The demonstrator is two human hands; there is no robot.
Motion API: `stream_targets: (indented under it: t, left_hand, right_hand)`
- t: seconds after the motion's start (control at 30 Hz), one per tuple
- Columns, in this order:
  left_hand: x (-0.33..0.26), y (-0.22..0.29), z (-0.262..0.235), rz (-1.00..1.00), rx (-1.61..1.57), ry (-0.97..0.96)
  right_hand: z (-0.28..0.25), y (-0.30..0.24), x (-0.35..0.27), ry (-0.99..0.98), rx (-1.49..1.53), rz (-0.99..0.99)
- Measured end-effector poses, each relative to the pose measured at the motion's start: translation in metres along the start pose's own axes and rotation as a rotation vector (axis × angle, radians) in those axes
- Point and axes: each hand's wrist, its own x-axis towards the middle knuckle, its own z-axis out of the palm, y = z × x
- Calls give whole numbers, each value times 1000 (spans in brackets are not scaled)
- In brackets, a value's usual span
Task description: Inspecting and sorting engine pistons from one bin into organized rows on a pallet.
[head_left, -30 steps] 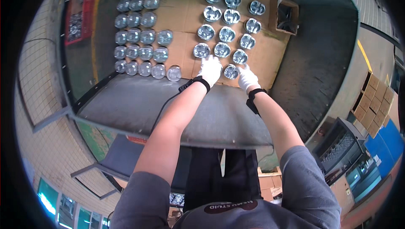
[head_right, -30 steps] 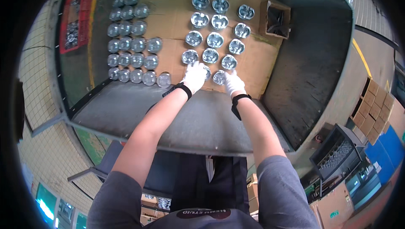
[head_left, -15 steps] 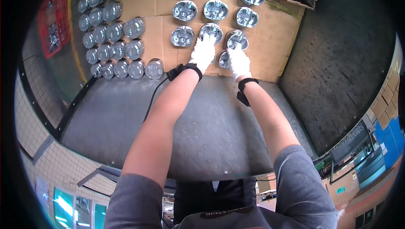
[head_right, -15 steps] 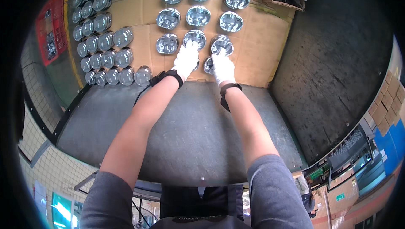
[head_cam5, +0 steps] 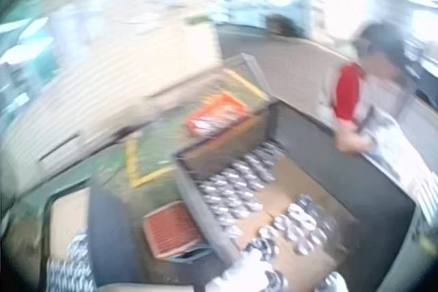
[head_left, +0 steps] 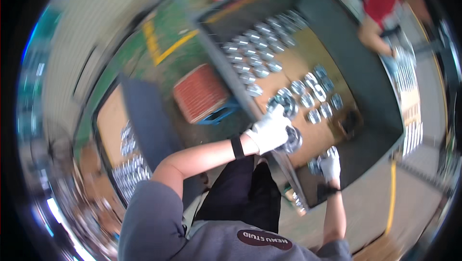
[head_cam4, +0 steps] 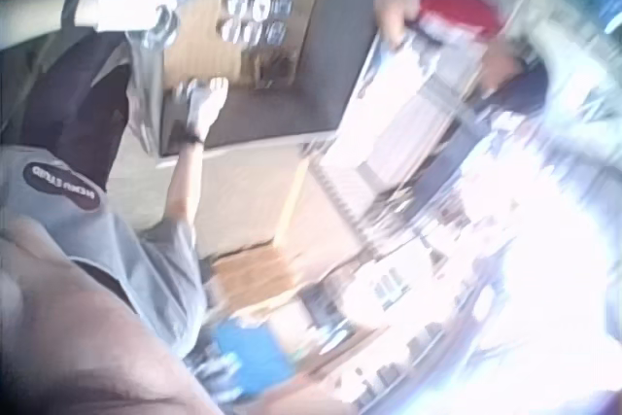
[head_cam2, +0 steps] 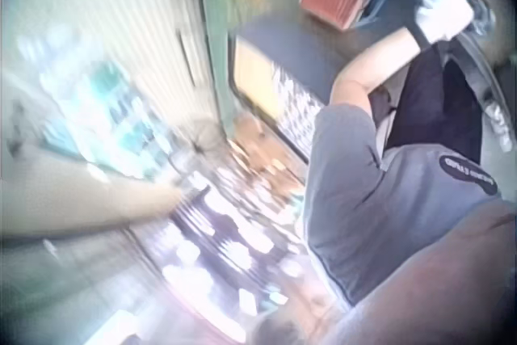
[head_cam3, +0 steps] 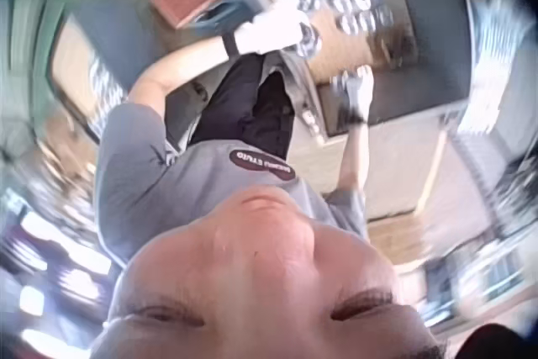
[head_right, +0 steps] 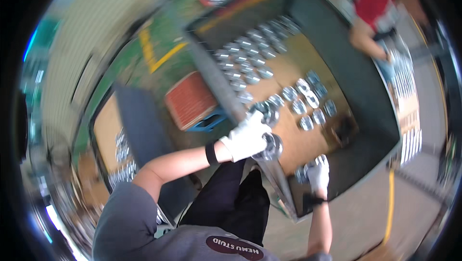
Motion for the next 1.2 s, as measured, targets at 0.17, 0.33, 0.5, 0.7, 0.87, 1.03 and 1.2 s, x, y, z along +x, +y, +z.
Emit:
stream_targets:
  t: [0.17,0.33,0.5,0.7,0.87,1.03,1.2]
  left_hand:
    - [-165,82,-93,-392,21,355]
    - [-346,112,-89,-863,90,471]
    - [-502,123,-31,-1502,246,418]
    - [-580,108,-68,-1770,-173,779]
    - [-658,31,-105,-1692,7,928]
    - [-714,-100,-205,-1630,50,1080]
    - [-784,-264,-243,-1666,254,1118]
  right_hand:
    - [-90,-68,-65,-54,47,127]
    - [-115,-193,-87,-252,3,-51]
    - [-56,-315,-85,-333,-102,-705]
    - [-8,-501,-81,-644,-393,-846]
    - [67,-654,-66,-548,-436,-1290]
    - [149,-823,-43,-488,-422,-1459]
    - [265,-987,-51,-506,-489,-1707]
